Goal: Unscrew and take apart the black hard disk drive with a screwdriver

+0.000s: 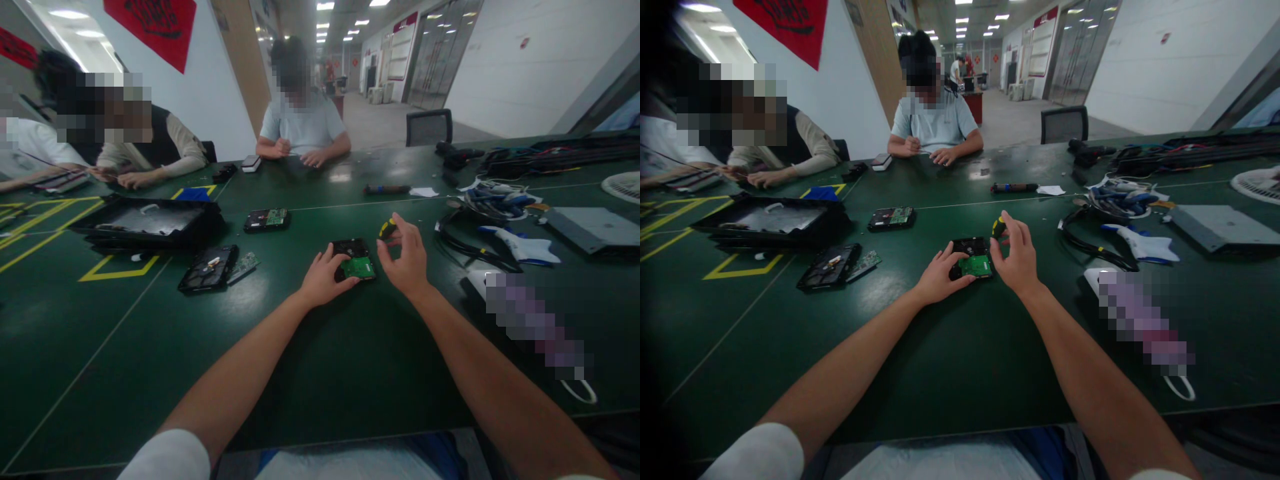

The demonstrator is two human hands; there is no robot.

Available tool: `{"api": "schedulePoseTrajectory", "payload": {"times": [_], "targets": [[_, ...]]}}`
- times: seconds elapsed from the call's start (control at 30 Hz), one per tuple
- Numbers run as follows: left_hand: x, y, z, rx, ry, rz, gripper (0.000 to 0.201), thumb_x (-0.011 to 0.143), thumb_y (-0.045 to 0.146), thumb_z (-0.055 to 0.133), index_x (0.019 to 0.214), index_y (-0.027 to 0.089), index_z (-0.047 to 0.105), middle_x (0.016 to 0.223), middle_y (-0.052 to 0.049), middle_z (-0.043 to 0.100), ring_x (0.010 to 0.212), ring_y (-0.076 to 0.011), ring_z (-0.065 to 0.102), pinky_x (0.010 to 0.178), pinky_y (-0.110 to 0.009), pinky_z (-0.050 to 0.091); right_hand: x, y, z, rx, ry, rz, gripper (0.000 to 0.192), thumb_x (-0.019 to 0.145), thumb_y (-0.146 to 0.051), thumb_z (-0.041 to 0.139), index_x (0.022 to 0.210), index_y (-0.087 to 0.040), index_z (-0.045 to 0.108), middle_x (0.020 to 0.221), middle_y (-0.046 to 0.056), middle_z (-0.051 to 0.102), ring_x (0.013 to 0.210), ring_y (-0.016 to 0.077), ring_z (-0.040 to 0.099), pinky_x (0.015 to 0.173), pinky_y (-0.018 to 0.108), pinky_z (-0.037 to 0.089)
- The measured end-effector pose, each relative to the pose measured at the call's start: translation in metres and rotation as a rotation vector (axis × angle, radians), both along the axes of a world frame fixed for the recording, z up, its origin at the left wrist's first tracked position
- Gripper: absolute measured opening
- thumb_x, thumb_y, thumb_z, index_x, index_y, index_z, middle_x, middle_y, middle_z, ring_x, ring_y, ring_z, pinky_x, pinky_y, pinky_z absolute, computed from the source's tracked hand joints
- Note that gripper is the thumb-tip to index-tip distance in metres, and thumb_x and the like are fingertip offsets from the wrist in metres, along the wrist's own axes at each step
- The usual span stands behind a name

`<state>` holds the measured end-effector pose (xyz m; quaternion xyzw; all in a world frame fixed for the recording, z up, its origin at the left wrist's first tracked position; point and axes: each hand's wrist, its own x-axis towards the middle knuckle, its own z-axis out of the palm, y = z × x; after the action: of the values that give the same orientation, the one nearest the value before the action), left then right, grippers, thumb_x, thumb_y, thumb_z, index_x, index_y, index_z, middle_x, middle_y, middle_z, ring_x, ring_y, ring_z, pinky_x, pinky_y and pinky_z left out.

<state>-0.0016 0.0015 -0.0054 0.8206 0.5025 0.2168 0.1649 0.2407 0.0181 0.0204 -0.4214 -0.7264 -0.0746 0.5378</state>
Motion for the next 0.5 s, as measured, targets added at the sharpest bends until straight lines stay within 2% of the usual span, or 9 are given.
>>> {"api": "schedulePoseTrajectory", "payload": {"times": [0.37, 0.5], "targets": [[-0.0004, -0.0011, 0.0017, 0.002, 0.002, 0.002, 0.067, 0.094, 0.066, 0.069, 0.146, 0.025, 0.06, 0.175, -0.02, 0.038, 0.169, -0.0356, 0.02, 0.135, -0.059, 0.024, 0.0006, 0.0005, 0.0009, -0.019, 0.006, 0.023, 0.069, 0.102, -0.03, 0.06, 0.167, -0.03, 0.036, 0.138, 0.015, 0.059, 0.098, 0.025, 0.069, 0.08, 0.046, 0.069], [-0.0004, -0.0002, 0.0004, 0.001, 0.006, 0.001, 0.066, 0.094, 0.067, 0.068, 0.146, 0.026, 0.06, 0.173, -0.018, 0.043, 0.169, -0.0345, 0.019, 0.135, -0.06, 0.024, 0.0006, 0.0004, 0.0009, -0.025, 0.011, 0.018, 0.067, 0.101, -0.031, 0.062, 0.164, -0.029, 0.039, 0.137, 0.015, 0.059, 0.091, 0.0228, 0.069, 0.079, 0.045, 0.069]]}}
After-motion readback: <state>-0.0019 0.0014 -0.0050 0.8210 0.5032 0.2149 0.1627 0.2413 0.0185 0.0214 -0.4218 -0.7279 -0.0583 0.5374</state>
